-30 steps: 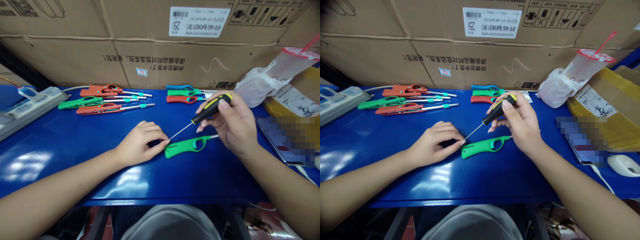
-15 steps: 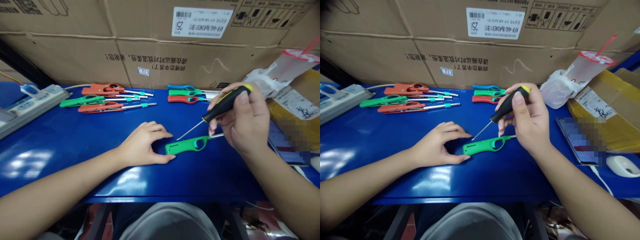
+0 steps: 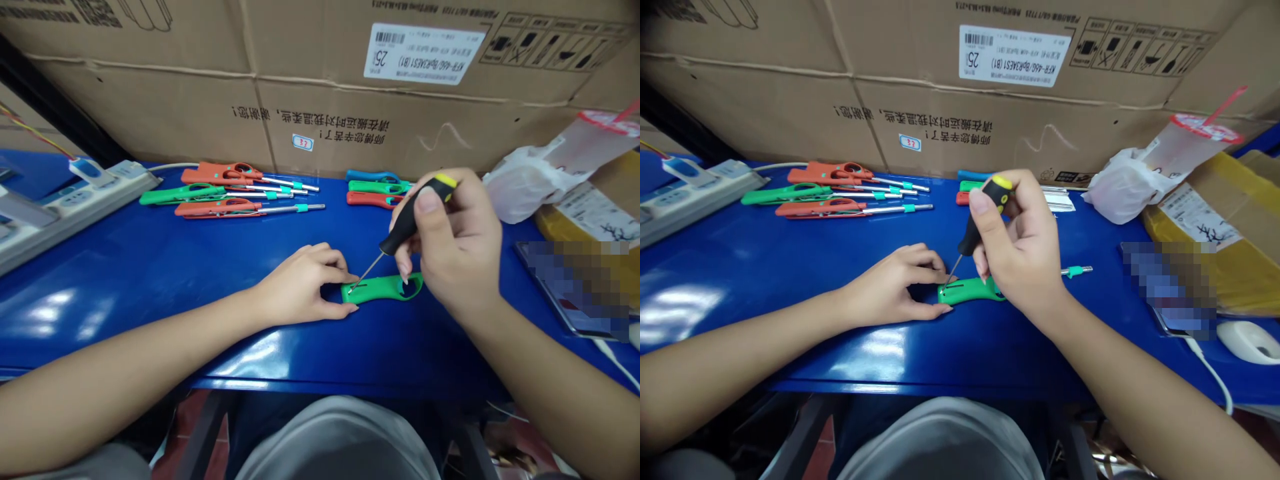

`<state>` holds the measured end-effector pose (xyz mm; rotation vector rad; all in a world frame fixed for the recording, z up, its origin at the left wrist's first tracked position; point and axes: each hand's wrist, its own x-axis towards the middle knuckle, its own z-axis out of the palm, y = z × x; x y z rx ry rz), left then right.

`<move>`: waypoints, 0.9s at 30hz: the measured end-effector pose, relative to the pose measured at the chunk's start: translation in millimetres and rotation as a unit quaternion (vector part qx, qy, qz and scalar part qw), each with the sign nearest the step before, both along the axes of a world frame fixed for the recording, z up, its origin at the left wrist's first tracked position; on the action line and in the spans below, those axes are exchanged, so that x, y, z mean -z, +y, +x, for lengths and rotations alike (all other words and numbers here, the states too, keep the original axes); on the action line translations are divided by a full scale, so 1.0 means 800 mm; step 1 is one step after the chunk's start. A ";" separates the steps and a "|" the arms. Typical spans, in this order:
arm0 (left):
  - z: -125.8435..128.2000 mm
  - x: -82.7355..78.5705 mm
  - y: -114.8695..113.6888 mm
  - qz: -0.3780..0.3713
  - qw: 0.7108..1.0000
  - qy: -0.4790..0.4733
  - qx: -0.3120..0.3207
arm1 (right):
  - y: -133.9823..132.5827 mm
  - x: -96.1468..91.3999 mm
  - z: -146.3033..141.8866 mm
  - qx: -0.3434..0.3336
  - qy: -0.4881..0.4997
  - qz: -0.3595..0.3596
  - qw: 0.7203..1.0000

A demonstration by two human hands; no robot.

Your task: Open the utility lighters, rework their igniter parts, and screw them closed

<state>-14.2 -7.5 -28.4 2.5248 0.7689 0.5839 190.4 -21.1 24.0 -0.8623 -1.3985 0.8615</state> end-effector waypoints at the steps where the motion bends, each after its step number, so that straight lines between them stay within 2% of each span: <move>1: 0.000 0.001 0.001 -0.002 1.000 -0.003 0.000 | 0.001 0.007 0.002 0.000 -0.003 -0.001 1.000; 5: -0.001 0.004 0.003 -0.013 1.000 -0.004 -0.001 | 0.004 0.021 0.011 0.006 -0.003 0.002 1.000; 11: -0.002 0.007 0.004 -0.024 1.000 -0.017 0.003 | 0.003 0.017 0.012 0.023 -0.013 0.025 0.999; 17: 0.000 0.007 0.001 -0.026 0.999 -0.019 0.001 | 0.004 0.022 0.013 -0.012 -0.021 0.068 0.997; 27: 0.000 0.007 0.000 -0.025 1.000 -0.019 0.000 | 0.003 0.020 0.011 -0.014 -0.025 0.084 0.996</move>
